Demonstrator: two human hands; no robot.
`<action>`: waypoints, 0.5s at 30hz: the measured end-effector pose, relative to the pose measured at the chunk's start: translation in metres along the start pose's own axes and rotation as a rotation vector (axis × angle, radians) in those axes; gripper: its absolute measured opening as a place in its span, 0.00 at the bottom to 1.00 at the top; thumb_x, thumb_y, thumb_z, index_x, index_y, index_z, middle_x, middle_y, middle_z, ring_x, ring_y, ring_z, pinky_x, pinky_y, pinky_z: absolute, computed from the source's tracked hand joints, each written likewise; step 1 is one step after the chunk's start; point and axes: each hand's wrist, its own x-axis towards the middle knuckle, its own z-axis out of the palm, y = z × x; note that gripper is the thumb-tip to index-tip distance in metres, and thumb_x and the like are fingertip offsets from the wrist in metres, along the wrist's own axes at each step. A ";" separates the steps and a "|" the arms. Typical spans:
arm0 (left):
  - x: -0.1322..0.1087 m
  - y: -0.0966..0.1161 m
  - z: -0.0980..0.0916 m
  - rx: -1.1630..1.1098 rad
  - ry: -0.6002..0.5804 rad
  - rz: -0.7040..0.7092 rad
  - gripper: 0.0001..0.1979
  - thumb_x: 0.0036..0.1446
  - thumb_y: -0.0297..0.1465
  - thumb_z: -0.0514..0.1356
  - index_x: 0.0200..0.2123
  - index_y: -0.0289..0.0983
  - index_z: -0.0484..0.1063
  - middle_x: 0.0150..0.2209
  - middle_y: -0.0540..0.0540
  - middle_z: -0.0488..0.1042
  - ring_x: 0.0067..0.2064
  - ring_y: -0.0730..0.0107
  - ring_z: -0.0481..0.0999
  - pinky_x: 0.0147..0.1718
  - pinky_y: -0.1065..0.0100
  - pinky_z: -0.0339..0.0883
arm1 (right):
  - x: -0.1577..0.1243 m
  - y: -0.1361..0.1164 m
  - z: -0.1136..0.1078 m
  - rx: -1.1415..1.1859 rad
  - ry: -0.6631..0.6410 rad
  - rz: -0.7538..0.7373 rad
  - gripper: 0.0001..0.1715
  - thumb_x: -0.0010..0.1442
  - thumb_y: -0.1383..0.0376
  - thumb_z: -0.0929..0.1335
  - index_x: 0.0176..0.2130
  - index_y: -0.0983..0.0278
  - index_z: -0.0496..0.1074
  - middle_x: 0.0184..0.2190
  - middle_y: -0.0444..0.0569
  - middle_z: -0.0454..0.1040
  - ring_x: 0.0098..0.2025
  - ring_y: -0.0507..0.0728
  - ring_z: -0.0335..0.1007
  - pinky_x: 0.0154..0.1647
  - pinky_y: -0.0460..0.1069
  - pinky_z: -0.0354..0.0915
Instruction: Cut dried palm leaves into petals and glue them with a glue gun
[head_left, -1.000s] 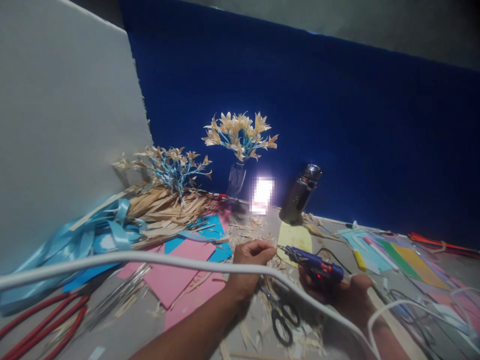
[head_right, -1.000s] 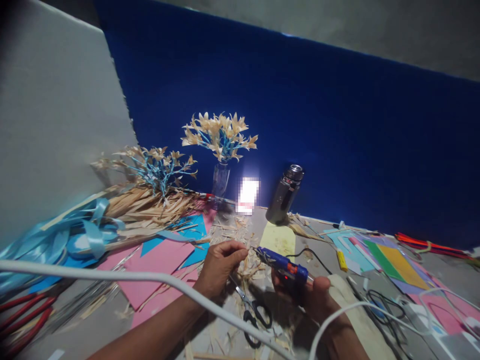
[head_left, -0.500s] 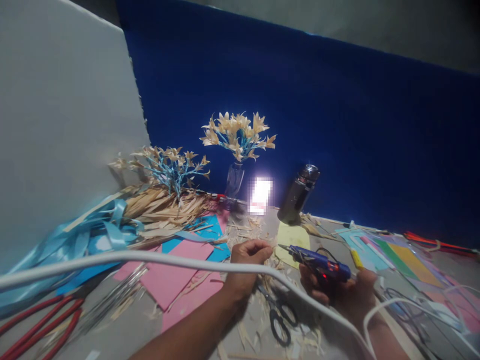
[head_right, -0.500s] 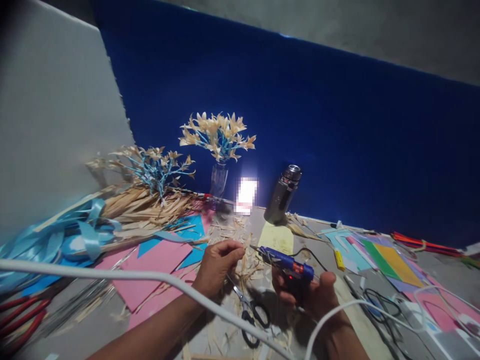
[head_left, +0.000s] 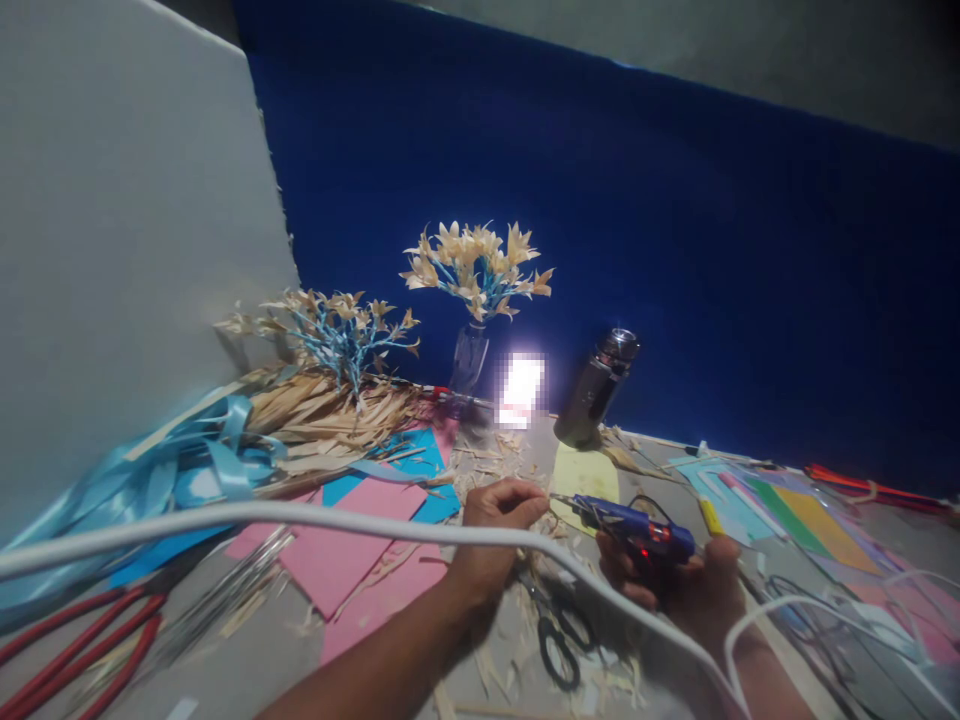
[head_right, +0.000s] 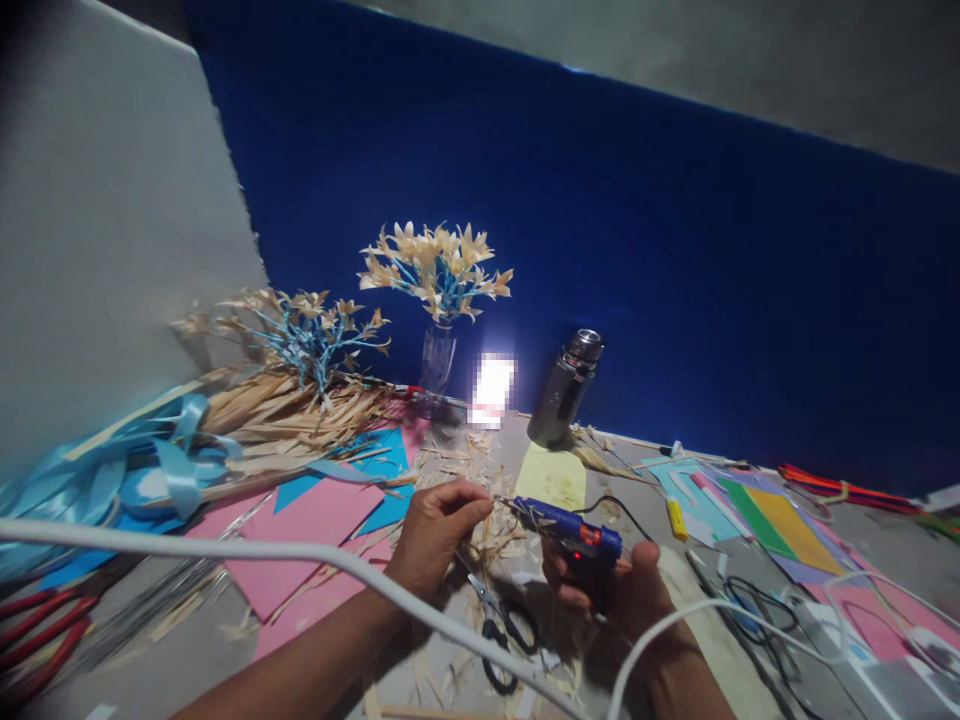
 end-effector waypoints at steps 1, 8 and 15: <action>0.000 0.000 0.000 0.004 0.002 0.006 0.07 0.39 0.34 0.70 0.19 0.36 0.79 0.17 0.52 0.66 0.22 0.74 0.60 0.23 0.69 0.52 | 0.000 0.000 0.000 -0.006 0.014 -0.005 0.56 0.29 0.31 0.78 0.44 0.69 0.81 0.30 0.47 0.67 0.27 0.49 0.49 0.26 0.46 0.62; 0.001 -0.004 0.000 0.005 -0.002 0.020 0.07 0.40 0.34 0.70 0.20 0.36 0.79 0.18 0.51 0.68 0.22 0.74 0.60 0.23 0.69 0.53 | 0.002 0.004 -0.009 -0.074 0.052 -0.094 0.57 0.33 0.29 0.75 0.45 0.70 0.80 0.31 0.51 0.68 0.25 0.50 0.49 0.22 0.46 0.57; 0.000 0.000 0.000 0.001 -0.013 0.001 0.08 0.39 0.34 0.70 0.19 0.35 0.78 0.17 0.52 0.66 0.22 0.75 0.60 0.23 0.69 0.53 | 0.002 -0.004 0.004 -0.139 0.012 -0.113 0.52 0.35 0.30 0.76 0.41 0.70 0.81 0.31 0.51 0.68 0.25 0.49 0.47 0.22 0.46 0.55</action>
